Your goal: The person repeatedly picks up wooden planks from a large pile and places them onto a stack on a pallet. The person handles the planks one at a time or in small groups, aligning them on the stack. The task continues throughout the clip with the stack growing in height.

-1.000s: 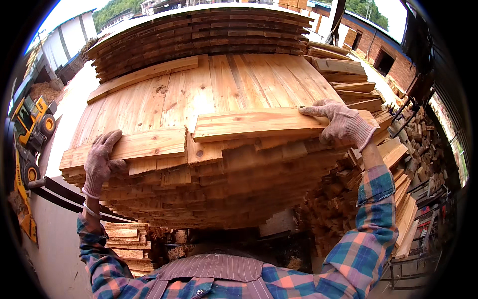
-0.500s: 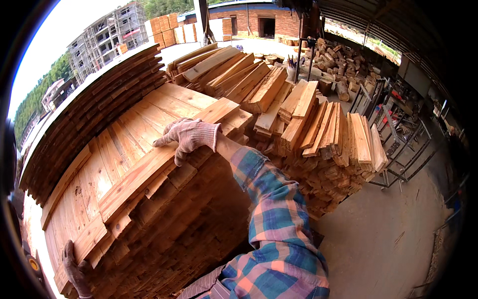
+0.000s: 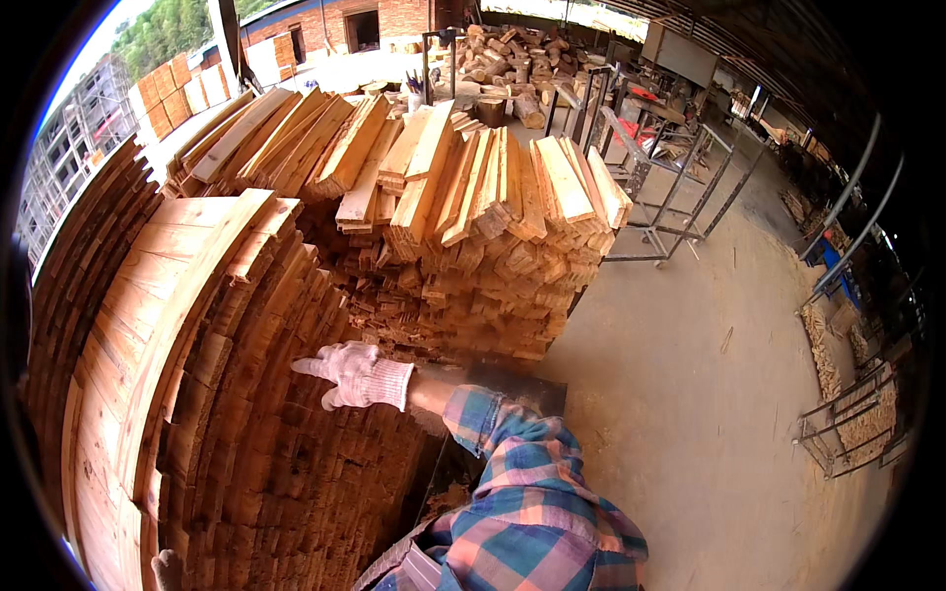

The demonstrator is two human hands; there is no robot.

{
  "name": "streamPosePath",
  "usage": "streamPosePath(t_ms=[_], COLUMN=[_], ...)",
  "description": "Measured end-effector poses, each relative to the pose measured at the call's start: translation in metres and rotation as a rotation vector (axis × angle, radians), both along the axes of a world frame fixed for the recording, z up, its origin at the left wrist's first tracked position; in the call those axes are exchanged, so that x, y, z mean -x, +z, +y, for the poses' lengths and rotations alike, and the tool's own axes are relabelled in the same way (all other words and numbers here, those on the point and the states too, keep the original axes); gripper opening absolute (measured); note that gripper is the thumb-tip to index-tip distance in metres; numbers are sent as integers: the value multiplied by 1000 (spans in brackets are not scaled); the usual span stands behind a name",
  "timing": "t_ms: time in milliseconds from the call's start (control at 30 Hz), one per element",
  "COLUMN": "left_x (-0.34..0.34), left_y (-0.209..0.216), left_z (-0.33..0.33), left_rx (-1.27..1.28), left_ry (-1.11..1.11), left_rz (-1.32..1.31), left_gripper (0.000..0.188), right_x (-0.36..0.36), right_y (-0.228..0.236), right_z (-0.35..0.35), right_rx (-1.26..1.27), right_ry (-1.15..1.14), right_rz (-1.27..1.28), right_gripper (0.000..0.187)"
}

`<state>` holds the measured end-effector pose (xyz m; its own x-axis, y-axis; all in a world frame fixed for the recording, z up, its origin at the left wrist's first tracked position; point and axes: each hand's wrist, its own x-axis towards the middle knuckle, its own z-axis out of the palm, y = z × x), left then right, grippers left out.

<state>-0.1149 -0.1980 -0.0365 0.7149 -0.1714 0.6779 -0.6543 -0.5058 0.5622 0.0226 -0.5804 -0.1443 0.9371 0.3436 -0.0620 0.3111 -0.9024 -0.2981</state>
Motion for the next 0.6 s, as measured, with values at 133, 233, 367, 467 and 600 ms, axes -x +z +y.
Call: streamPosePath(t_ms=[133, 233, 367, 467, 600], left_x=[-15, -74, -124, -175, -242], left_y=[-27, -119, -169, -214, -204], left_z=[-141, -208, -362, -480, -601], left_rx=[451, 446, 386, 200, -350], left_ry=[-247, -381, -709, -502, -151], left_rz=[553, 727, 968, 746, 217], left_gripper=[52, 96, 96, 97, 101], right_x=[29, 44, 67, 72, 67], right_y=[-53, -97, -84, -103, -69], right_z=[-99, -184, -289, -361, -406], right_rx=[-185, -451, -539, -499, -200], right_ry=[-276, -545, -846, -867, -853], right_rz=[256, 240, 106, -277, -456], right_gripper=[85, 78, 82, 79, 78])
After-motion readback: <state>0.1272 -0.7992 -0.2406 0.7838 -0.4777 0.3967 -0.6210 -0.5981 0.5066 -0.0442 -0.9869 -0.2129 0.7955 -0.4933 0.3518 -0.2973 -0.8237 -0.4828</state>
